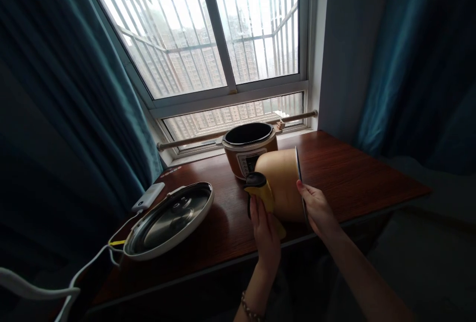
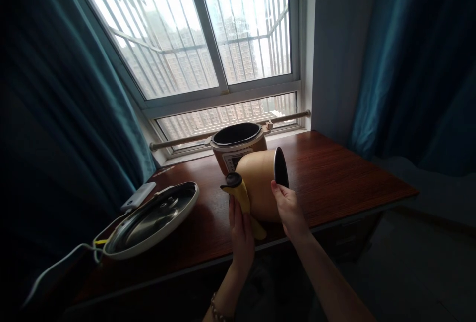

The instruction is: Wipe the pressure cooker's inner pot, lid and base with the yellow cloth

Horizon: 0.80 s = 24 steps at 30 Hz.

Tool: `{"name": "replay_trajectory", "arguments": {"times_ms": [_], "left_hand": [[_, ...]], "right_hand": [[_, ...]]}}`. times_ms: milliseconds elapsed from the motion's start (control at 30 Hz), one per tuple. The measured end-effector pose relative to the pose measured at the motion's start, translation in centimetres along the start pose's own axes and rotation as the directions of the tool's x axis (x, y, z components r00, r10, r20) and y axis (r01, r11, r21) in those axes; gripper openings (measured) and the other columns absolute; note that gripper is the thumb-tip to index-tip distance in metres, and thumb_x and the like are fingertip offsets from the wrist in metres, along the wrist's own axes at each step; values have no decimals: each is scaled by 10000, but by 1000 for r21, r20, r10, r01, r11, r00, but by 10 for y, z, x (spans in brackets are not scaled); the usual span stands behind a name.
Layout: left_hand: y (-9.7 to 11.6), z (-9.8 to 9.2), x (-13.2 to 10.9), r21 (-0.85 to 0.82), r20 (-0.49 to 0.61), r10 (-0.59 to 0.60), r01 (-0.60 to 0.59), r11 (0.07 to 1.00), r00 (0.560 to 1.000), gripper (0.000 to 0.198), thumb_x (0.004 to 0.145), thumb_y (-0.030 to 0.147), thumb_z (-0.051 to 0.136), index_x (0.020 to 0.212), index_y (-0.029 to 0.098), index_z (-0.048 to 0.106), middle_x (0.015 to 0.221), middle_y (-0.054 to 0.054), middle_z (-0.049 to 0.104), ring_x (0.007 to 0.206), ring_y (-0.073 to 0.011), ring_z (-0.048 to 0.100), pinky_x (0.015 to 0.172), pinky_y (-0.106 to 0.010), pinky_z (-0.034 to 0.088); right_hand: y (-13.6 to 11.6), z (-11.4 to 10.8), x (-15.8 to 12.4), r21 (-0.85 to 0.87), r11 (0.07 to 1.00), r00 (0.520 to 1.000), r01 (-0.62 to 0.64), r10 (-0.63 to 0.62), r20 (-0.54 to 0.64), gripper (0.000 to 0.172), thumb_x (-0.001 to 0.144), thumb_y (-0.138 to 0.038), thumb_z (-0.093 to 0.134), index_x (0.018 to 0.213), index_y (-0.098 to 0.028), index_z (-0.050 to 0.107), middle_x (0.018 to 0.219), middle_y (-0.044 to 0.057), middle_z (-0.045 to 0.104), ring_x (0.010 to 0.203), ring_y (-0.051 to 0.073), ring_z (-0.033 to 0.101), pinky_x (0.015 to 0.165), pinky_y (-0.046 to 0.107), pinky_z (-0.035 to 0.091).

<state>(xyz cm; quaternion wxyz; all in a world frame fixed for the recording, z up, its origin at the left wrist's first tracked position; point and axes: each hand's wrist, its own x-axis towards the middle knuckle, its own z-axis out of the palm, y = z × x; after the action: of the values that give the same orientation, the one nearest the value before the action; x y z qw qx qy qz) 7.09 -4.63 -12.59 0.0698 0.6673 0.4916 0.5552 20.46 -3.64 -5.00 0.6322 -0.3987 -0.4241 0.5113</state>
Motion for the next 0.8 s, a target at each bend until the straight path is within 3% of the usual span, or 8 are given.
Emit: {"name": "replay_trajectory", "arguments": {"times_ms": [67,200,367,433,533,667,733,800], "left_hand": [[-1,2,-1,-31,9,-20,20,999,1000,571,899,144,320,1423,259,124,1505,-77,90,1372,-223,119,1108,-469,174],[-6,1,-3,12,-13,5,-5,1000,1000,570,892,163,362,1415,270,162,1481,-95,142,1348,-249,169,1075,-493,222],[-7,-1,-2,131,-66,-24,33,991,998,527,887,178,390,1389,272,261,1376,-130,278,1185,-252,354,951,-468,356],[-2,1,-3,184,-65,7,5,983,998,525,885,163,387,1388,257,271,1366,-137,281,1184,-256,337,945,-459,352],[10,5,-7,253,11,143,-141,957,990,533,862,137,416,1372,255,319,1337,-125,330,1154,-247,340,944,-432,357],[20,7,-6,280,118,305,-326,903,945,547,825,96,448,1341,267,387,1293,-93,416,1039,-221,391,906,-371,394],[19,6,0,274,101,280,-298,915,955,548,829,91,441,1345,267,380,1291,-96,416,1050,-226,386,910,-378,387],[15,4,6,242,26,189,-190,952,982,541,849,105,418,1362,261,345,1297,-112,395,1096,-237,373,921,-401,374]], "right_hand": [[1,-4,3,-33,998,999,49,-49,19,466,775,-539,539,991,-133,617,855,83,673,808,220,624,703,313,495],[19,-20,-11,-257,951,983,170,-183,-29,488,770,-496,565,1106,-142,584,1032,99,640,1005,245,567,857,337,455],[46,-30,-37,-390,911,986,136,-164,-41,408,815,-485,491,900,-124,660,758,65,635,743,203,570,684,287,460],[48,-27,-39,-389,911,982,138,-176,-64,396,817,-483,486,794,-124,652,688,42,599,677,173,533,633,256,431],[42,-17,-37,-321,936,981,146,-180,-77,377,808,-484,501,695,-140,606,647,12,557,628,138,484,587,229,395],[29,-8,-30,-173,978,984,114,-135,-116,368,798,-498,505,718,-154,606,634,3,553,615,135,473,543,224,374],[22,-6,-23,-128,987,980,93,-113,-164,378,770,-517,532,721,-153,624,606,9,559,604,145,485,528,232,370],[16,-5,-16,-85,994,972,76,-93,-217,394,729,-536,572,710,-147,636,570,12,559,582,153,494,520,244,370]]}}
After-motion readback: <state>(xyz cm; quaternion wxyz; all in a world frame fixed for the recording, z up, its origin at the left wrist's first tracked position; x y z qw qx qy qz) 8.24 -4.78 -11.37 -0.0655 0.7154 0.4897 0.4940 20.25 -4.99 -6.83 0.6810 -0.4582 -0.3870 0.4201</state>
